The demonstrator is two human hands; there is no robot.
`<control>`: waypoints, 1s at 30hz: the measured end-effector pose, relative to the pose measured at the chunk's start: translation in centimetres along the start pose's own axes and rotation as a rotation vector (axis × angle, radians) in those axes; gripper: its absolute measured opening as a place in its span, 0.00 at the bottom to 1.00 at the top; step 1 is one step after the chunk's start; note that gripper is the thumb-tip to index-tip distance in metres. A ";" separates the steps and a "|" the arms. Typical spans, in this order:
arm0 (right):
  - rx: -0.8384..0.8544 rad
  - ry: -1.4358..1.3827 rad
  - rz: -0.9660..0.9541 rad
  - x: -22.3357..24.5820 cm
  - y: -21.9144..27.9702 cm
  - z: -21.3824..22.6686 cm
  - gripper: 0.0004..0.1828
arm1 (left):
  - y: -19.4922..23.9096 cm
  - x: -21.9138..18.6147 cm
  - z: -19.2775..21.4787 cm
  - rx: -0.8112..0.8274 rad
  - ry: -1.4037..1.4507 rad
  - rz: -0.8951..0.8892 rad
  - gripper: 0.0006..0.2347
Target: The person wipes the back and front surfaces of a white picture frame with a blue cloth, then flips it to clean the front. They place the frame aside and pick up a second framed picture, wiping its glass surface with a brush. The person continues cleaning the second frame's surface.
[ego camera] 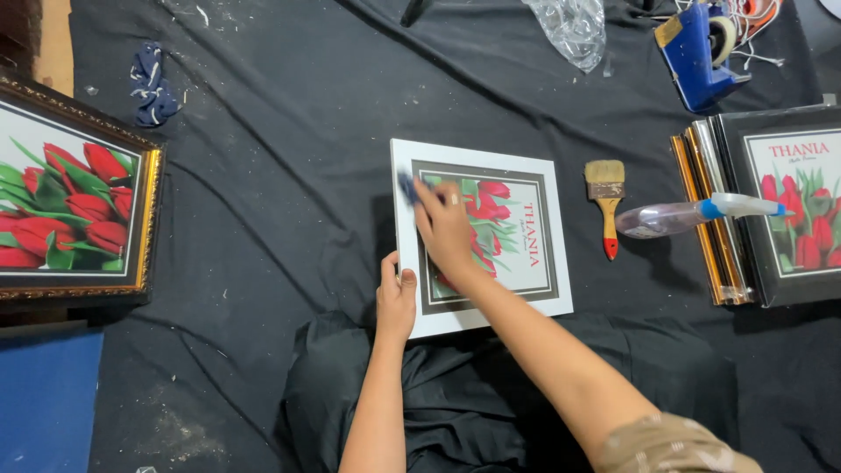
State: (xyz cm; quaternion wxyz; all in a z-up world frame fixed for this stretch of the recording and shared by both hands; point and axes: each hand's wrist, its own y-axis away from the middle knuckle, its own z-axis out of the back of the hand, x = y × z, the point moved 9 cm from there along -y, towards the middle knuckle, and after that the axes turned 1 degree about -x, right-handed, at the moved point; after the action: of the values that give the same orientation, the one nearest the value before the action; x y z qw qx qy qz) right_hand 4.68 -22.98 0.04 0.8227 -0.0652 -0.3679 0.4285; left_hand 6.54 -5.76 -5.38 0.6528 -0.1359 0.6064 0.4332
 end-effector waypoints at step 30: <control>0.081 -0.099 0.008 -1.4 3.0 3.1 0.23 | -0.1 0.9 0.0 -0.010 -0.021 0.027 0.35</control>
State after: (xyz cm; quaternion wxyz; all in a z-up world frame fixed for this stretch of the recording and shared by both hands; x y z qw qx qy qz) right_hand 0.19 -22.83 0.21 0.8037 -0.0120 -0.3905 0.4488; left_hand 6.50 -5.40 -6.22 0.6528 -0.1265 0.5988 0.4464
